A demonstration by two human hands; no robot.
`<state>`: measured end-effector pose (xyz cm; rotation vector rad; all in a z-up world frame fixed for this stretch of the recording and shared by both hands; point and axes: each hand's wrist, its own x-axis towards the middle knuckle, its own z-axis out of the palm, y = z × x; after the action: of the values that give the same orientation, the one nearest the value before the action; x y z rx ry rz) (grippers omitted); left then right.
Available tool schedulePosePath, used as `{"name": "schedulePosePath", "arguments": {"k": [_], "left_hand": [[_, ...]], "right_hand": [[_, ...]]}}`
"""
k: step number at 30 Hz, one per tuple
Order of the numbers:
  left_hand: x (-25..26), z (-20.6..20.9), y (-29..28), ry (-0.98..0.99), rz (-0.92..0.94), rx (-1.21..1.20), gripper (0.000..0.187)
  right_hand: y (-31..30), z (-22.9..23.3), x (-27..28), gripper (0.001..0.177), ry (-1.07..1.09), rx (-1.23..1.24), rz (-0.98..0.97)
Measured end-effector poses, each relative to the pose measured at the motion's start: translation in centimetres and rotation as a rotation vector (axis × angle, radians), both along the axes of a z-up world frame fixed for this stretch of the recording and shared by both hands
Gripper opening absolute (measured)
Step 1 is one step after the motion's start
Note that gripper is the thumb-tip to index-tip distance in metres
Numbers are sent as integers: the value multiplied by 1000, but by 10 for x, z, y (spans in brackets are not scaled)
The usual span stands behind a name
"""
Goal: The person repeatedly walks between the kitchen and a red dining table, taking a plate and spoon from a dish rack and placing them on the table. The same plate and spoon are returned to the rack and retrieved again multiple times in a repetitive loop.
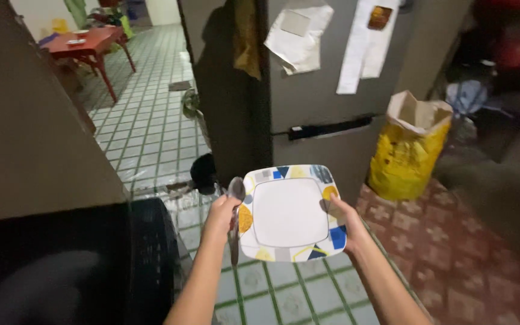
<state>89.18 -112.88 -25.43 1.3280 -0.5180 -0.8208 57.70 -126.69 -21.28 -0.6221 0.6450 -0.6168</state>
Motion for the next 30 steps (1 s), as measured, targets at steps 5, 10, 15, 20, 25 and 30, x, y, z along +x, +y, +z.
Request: {"name": "schedulePosePath", "arguments": {"k": [5, 10, 15, 20, 25, 30], "left_hand": [[95, 19, -25, 66, 96, -45, 11], [178, 18, -49, -103, 187, -10, 10], [256, -10, -74, -277, 234, 86, 15], [313, -10, -94, -255, 375, 89, 16], [415, -76, -145, -316, 425, 114, 24], [473, -49, -207, -205, 493, 144, 25]], "right_hand": [[-70, 1, 122, 43, -37, -4, 69], [-96, 13, 224, 42, -13, -30, 153], [-142, -8, 315, 44, -12, 0, 234], [-191, -30, 410, 43, 65, 35, 296], [-255, -60, 502, 42, 74, 25, 402], [-334, -79, 596, 45, 127, 53, 451]]}}
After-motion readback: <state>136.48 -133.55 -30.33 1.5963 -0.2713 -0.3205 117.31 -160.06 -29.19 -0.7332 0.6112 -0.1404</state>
